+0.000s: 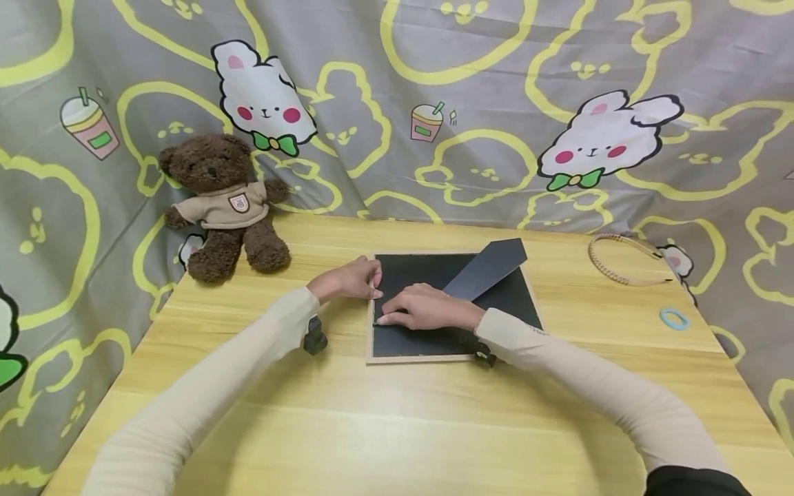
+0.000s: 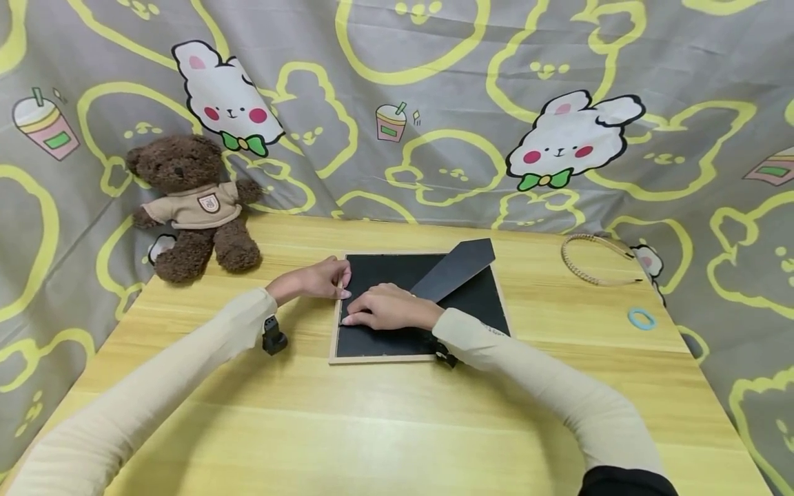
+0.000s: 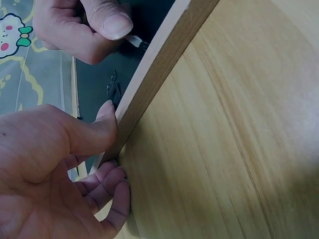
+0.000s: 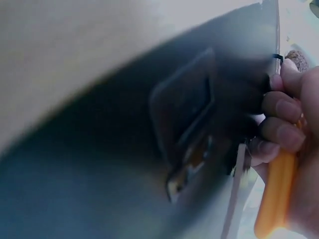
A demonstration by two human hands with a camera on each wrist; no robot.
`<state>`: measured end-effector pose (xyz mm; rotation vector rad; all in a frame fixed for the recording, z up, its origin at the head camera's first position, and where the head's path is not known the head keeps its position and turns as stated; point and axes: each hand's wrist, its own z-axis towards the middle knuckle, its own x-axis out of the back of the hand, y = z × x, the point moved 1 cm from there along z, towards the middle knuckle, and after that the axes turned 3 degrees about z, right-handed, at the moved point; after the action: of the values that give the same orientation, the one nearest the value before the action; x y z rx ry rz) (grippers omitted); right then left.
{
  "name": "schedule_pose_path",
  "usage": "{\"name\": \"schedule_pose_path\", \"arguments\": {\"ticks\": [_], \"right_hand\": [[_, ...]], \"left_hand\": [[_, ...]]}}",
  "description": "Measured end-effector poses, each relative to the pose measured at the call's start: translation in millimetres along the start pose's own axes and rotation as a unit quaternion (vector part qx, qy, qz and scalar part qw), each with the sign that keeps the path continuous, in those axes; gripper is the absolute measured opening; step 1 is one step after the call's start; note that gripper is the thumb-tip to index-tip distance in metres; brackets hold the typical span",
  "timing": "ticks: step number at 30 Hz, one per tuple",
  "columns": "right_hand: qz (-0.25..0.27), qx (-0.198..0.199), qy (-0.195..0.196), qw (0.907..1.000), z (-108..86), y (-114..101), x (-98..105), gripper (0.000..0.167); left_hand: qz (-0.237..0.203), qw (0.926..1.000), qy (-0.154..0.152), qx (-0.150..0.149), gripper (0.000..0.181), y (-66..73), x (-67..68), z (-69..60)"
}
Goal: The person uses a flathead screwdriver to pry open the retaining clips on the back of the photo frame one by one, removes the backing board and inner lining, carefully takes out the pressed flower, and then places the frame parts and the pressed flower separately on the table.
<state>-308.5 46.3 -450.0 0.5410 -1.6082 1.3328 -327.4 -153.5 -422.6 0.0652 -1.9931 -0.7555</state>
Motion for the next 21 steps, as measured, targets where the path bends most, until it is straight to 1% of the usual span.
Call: {"name": "schedule_pose_path", "arguments": {"ticks": [3,7,9,12,15,16,18,20,21], "right_hand": [[0.009,-0.002,-0.011,0.9999,1.6,-2.4,0.2,0.042],[0.033,-0.014,-0.032,0.9988,4.1,-3.2,4.9,0.040],[0.030,-0.022,-0.032,0.9988,0.9,-1.6,12.3,0.038],[0.000,-0.050,-0.013,0.9987,-13.1,4.3,32.3,0.033],[-0.030,-0.101,-0.009,0.9944,-36.6,15.4,57.9,0.025],[-0.035,-0.125,-0.010,0.9915,-45.3,20.7,66.0,0.029],[-0.036,-0.172,-0.011,0.9844,-62.3,33.5,79.2,0.046],[-0.018,-0.218,-0.008,0.9758,-77.2,49.2,86.5,0.061],[-0.003,-0.233,-0.005,0.9724,-83.3,56.9,87.9,0.063]], "left_hand": [[-0.006,1.0000,-0.001,-0.005,0.022,-1.2,-0.5,-3.0],[-0.010,0.9998,0.005,-0.015,0.021,-6.8,-1.4,-6.8],[-0.012,0.9997,0.007,-0.022,0.019,-9.6,-2.5,-6.4],[-0.025,0.9990,0.012,-0.036,0.019,-9.4,-3.0,-5.5],[-0.035,0.9984,0.016,-0.042,0.018,-8.6,-3.5,-4.2],[-0.034,0.9983,0.017,-0.043,0.019,-8.4,-3.7,-3.9],[-0.035,0.9983,0.016,-0.043,0.019,-8.7,-4.2,-3.1],[-0.036,0.9983,0.015,-0.043,0.018,-8.9,-4.9,-2.8],[-0.037,0.9982,0.014,-0.045,0.018,-9.4,-5.3,-2.7]]}}
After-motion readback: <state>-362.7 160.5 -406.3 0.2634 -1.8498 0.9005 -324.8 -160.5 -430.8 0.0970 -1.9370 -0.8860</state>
